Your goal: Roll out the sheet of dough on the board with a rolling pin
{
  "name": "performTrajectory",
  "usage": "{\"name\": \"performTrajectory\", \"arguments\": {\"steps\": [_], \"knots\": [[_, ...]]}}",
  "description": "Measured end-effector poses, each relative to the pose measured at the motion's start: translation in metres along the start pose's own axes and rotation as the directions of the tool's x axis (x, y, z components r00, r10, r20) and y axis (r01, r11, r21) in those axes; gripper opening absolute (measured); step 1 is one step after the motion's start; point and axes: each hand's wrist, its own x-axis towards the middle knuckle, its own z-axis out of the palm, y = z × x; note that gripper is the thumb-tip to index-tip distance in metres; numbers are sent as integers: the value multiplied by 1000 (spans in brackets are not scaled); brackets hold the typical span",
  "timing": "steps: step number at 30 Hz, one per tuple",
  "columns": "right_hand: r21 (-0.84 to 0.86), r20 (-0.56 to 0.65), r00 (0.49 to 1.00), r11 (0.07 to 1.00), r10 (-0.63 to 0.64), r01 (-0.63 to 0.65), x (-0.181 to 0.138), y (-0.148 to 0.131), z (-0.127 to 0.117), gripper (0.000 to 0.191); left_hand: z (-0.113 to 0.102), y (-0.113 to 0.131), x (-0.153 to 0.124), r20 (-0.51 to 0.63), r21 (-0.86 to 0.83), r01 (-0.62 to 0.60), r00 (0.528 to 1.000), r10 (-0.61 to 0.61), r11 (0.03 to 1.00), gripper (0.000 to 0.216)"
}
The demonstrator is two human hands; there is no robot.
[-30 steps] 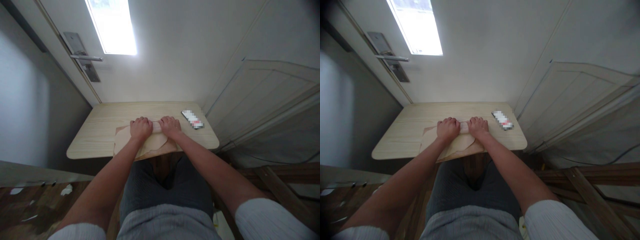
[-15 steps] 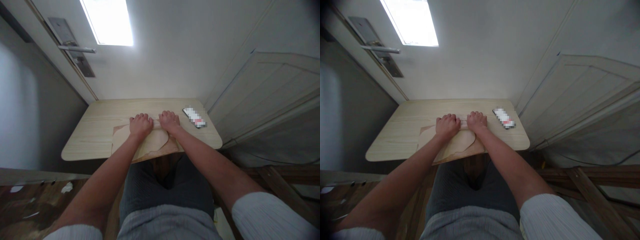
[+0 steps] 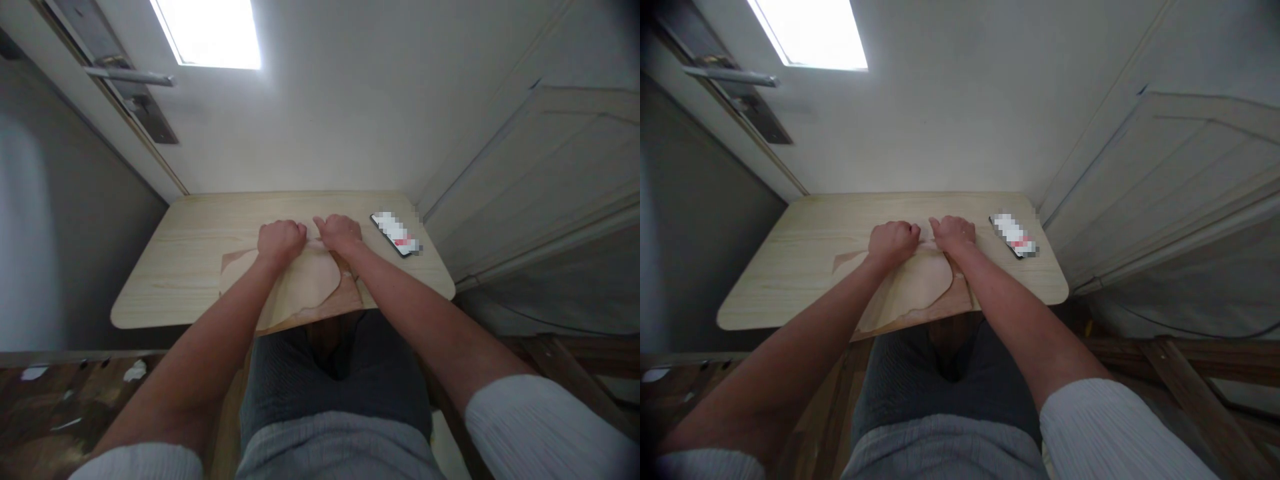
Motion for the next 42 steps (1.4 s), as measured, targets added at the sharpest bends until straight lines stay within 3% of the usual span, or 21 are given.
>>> {"name": "performTrajectory", "arguments": {"steps": [19,32,37,42], "knots": [[0,40,999,1000,-6,6,27,0,2,72,6,-6,28,101,-31,89,991,-85,996,52],[7,14,1000,1000,12,-12,9,-3,-1,76,0,-2,10,97,-45,63,994,-58,997,55],[3,-5,1000,1000,-2,2,-4,-1,-2,71,0,0,-2,63,-38,42,997,-40,998,53],[3,-111,994,1000,-7,7,-19,1,2,57,-1,5,-21,-20,-15,5,1000,-5,1000,47]]}}
